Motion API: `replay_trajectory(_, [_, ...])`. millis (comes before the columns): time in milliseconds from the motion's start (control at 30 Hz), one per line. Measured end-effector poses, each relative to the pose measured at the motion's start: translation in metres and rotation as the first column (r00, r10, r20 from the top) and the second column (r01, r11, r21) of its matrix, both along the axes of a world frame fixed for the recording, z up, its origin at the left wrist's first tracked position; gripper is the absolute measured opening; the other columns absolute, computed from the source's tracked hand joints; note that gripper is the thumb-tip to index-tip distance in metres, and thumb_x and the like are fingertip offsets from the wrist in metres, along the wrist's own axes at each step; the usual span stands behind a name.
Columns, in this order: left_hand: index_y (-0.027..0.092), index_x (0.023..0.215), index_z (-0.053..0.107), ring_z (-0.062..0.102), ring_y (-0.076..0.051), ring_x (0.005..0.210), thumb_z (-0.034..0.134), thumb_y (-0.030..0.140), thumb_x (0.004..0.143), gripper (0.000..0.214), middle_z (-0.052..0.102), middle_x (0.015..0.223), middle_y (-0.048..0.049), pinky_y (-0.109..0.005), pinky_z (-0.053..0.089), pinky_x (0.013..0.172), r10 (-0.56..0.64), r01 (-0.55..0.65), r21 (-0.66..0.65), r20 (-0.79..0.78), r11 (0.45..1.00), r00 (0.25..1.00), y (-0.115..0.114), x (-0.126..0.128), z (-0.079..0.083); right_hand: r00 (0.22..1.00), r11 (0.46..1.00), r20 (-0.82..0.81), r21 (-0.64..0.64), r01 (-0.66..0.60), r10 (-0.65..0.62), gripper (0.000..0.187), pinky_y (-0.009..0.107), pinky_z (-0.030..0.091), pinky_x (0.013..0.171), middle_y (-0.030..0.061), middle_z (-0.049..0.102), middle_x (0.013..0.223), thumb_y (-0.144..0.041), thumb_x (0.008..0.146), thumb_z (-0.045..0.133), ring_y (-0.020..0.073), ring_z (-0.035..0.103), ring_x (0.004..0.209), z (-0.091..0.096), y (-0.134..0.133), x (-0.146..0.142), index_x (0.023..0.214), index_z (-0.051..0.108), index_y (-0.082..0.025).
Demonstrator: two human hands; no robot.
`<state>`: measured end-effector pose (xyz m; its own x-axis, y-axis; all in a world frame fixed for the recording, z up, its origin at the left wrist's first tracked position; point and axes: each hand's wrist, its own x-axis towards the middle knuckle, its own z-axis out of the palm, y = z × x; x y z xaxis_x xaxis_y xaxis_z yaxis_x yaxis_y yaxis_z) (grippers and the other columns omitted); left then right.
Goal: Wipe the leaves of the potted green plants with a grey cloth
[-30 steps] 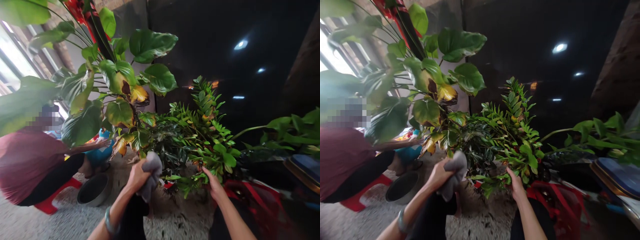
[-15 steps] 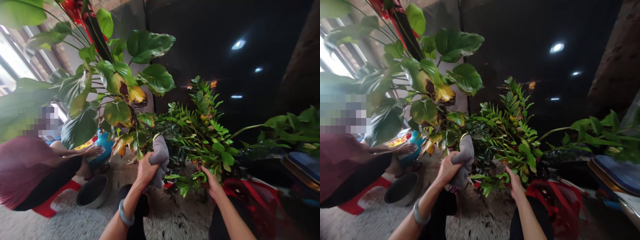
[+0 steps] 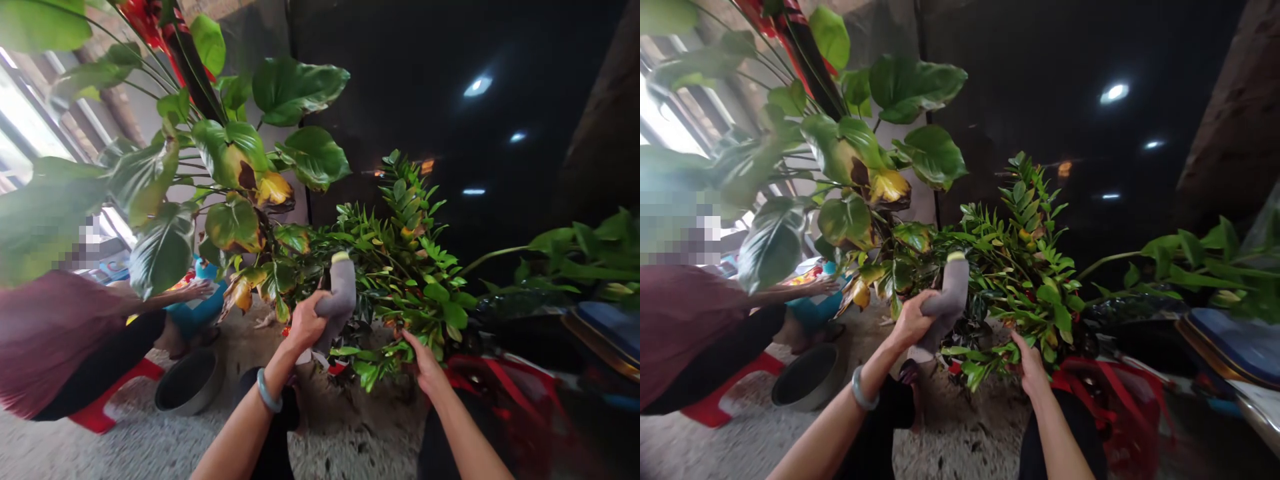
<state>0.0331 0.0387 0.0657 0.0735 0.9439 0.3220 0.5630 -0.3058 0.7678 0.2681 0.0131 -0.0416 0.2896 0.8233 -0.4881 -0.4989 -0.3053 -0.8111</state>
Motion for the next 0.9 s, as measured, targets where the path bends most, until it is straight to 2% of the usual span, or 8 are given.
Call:
replay_trajectory(100, [0.019, 0.083, 0.069, 0.063, -0.018, 0.074, 0.048, 0.007, 0.055, 0.037, 0.07, 0.077, 0.0011, -0.024, 0.044, 0.067, -0.195, 0.182, -0.169, -0.061, 0.969, 0.979, -0.023, -0.004, -0.027, 1.0, 1.0, 0.007, 0.003, -0.014, 0.014, 0.033, 0.028, 0.043, 0.041, -0.0006, 0.066, 0.051, -0.043, 0.049, 0.079, 0.0181, 0.058, 0.045, 0.001, -0.002, 0.001, 0.069, 0.066, -0.019])
replay_trajectory(200, [0.019, 0.082, 0.069, 0.063, -0.017, 0.074, 0.048, 0.009, 0.055, 0.036, 0.07, 0.077, 0.0009, -0.023, 0.044, 0.067, -0.338, 0.325, -0.235, -0.016, 0.916, 0.941, -0.05, -0.01, -0.039, 0.999, 0.999, -0.009, -0.016, -0.033, 0.033, 0.032, 0.029, 0.043, 0.042, -0.001, 0.064, 0.051, -0.041, 0.052, 0.079, 0.0191, 0.059, 0.046, 0.004, -0.005, 0.001, 0.071, 0.065, -0.02])
replay_trajectory(433, [0.018, 0.081, 0.069, 0.063, -0.02, 0.077, 0.053, 0.014, 0.056, 0.03, 0.071, 0.08, -0.001, -0.026, 0.045, 0.07, -0.169, 0.193, -0.309, 0.103, 0.931, 0.98, -0.085, -0.039, -0.025, 0.991, 0.986, -0.126, -0.152, -0.067, 0.048, 0.031, 0.028, 0.042, 0.042, -0.0006, 0.063, 0.05, -0.048, 0.063, 0.074, 0.0202, 0.06, 0.046, -0.002, -0.008, -0.007, 0.073, 0.06, -0.022])
replay_trajectory(567, [0.018, 0.08, 0.071, 0.062, -0.021, 0.075, 0.06, 0.019, 0.057, 0.026, 0.071, 0.077, -0.0015, -0.027, 0.047, 0.07, -0.109, 0.149, -0.229, 0.179, 0.962, 0.978, -0.087, -0.05, -0.004, 0.986, 0.984, -0.166, -0.167, -0.06, 0.032, 0.027, 0.028, 0.043, 0.044, -0.0018, 0.061, 0.046, -0.045, 0.066, 0.073, 0.0175, 0.056, 0.039, -0.003, -0.013, -0.008, 0.071, 0.059, -0.022])
replay_trajectory(667, [0.018, 0.08, 0.07, 0.062, -0.02, 0.073, 0.066, 0.024, 0.056, 0.024, 0.069, 0.077, -0.0018, -0.027, 0.048, 0.069, -0.003, 0.037, -0.118, 0.28, 0.992, 0.96, -0.071, -0.037, 0.009, 0.974, 0.984, -0.226, -0.165, -0.066, 0.027, 0.024, 0.03, 0.046, 0.047, 0.0002, 0.064, 0.05, -0.042, 0.072, 0.068, 0.0176, 0.057, 0.041, 0.002, -0.014, -0.012, 0.068, 0.058, -0.021])
replay_trajectory(767, [0.017, 0.082, 0.069, 0.061, -0.019, 0.074, 0.067, 0.026, 0.055, 0.028, 0.068, 0.078, -0.001, -0.027, 0.048, 0.069, 0.098, -0.082, -0.06, 0.359, 0.995, 0.928, -0.052, -0.007, 0.007, 0.954, 0.987, -0.3, -0.144, -0.065, 0.019, 0.025, 0.033, 0.05, 0.053, 0.0046, 0.068, 0.057, -0.04, 0.081, 0.057, 0.0195, 0.062, 0.048, 0.011, -0.004, -0.018, 0.064, 0.056, -0.02])
replay_trajectory(833, [0.017, 0.082, 0.068, 0.06, -0.018, 0.072, 0.066, 0.023, 0.056, 0.027, 0.067, 0.076, 0.0002, -0.026, 0.047, 0.068, 0.099, -0.073, -0.087, 0.349, 0.994, 0.932, -0.046, 0.013, -0.003, 0.942, 0.992, -0.337, -0.116, -0.049, 0.007, 0.028, 0.035, 0.051, 0.056, 0.0049, 0.067, 0.056, -0.039, 0.083, 0.053, 0.0203, 0.063, 0.05, 0.018, 0.009, -0.021, 0.061, 0.054, -0.021])
replay_trajectory(900, [0.018, 0.081, 0.068, 0.059, -0.018, 0.071, 0.064, 0.019, 0.055, 0.026, 0.066, 0.073, 0.001, -0.025, 0.046, 0.066, 0.017, 0.026, -0.144, 0.294, 0.989, 0.956, -0.05, 0.026, -0.014, 0.932, 0.997, -0.363, -0.077, -0.018, -0.011, 0.027, 0.036, 0.052, 0.059, 0.0028, 0.065, 0.052, -0.038, 0.083, 0.053, 0.0207, 0.063, 0.052, 0.023, 0.023, -0.02, 0.061, 0.054, -0.022])
